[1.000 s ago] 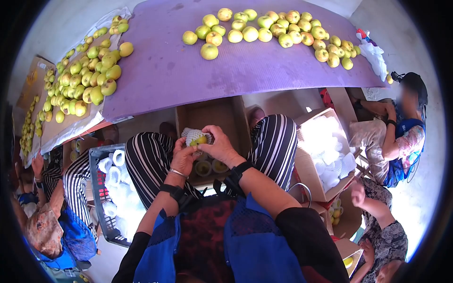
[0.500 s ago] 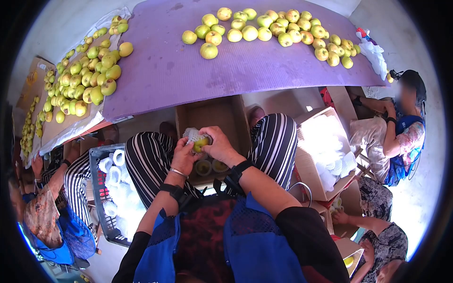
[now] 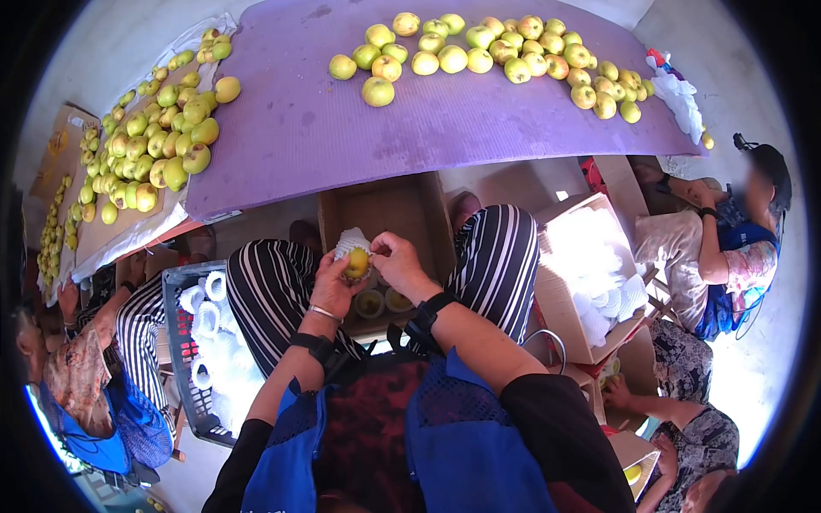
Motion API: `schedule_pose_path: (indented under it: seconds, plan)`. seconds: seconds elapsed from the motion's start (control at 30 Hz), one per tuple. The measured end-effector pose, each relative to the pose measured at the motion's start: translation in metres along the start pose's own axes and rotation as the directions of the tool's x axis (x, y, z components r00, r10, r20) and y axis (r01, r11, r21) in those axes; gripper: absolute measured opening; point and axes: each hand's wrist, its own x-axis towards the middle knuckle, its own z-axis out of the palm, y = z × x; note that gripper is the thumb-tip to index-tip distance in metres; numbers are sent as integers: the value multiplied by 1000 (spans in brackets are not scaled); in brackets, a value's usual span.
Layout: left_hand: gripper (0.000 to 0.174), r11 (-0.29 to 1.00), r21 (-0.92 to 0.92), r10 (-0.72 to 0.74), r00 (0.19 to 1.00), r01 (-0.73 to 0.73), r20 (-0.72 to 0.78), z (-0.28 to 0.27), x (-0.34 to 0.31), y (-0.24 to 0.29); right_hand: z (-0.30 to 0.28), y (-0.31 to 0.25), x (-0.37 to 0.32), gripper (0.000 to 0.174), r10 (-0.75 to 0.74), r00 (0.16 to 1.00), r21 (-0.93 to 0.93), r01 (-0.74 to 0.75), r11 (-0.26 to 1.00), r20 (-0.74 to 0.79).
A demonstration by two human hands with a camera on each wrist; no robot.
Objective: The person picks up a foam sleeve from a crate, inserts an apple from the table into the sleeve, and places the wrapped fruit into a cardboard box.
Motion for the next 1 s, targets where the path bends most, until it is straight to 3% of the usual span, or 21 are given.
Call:
schedule_pose_path:
  seconds: [0.13, 0.27, 0.37, 0.43, 0.57, 0.63, 0.73, 0.83, 0.93, 1.0]
  plan:
    - [44, 994, 99, 51, 998, -55, 40, -3, 2, -4, -3, -4, -1, 11, 26, 999, -65, -23, 998, 41]
    - [42, 982, 180, 63, 998, -61, -9, -2, 3, -6, -2, -8, -2, 9, -83, 996, -127, 87, 988, 42]
    - [42, 991, 114, 73, 996, -67, -47, 2, 0, -2, -2, -16, -7, 9, -157, 980, -125, 172, 977, 121]
    - [42, 996, 44, 82, 996, -83, 18, -2, 1, -3, -2, -18, -7, 12, -151, 973, -54, 163, 985, 176]
    - [43, 991, -126, 69, 980, -45, 186, -5, -1, 0, -4, -20, -7, 17, -284, 924, -94, 316, 944, 254]
    - [44, 997, -40, 73, 994, -70, 76, 4, -7, 1, -7, -23, -9, 18, -317, 878, -97, 373, 923, 359]
    - [42, 998, 49, 47, 999, -48, 14, 7, -9, 4, -12, -24, -7, 20, -23, 970, 121, -7, 993, 240]
    - [39, 999, 36, -4, 999, 2, 43, 4, -10, 5, -17, -14, 6, 23, -21, 991, 189, 45, 981, -130]
    - [35, 998, -10, 56, 985, -55, 162, 0, 0, 0, -14, -12, 8, 29, -7, 988, 167, 33, 985, -156]
    - [34, 994, -49, 101, 975, -93, 199, -6, 5, -7, -16, -6, 9, 25, 86, 993, 241, -64, 969, -83]
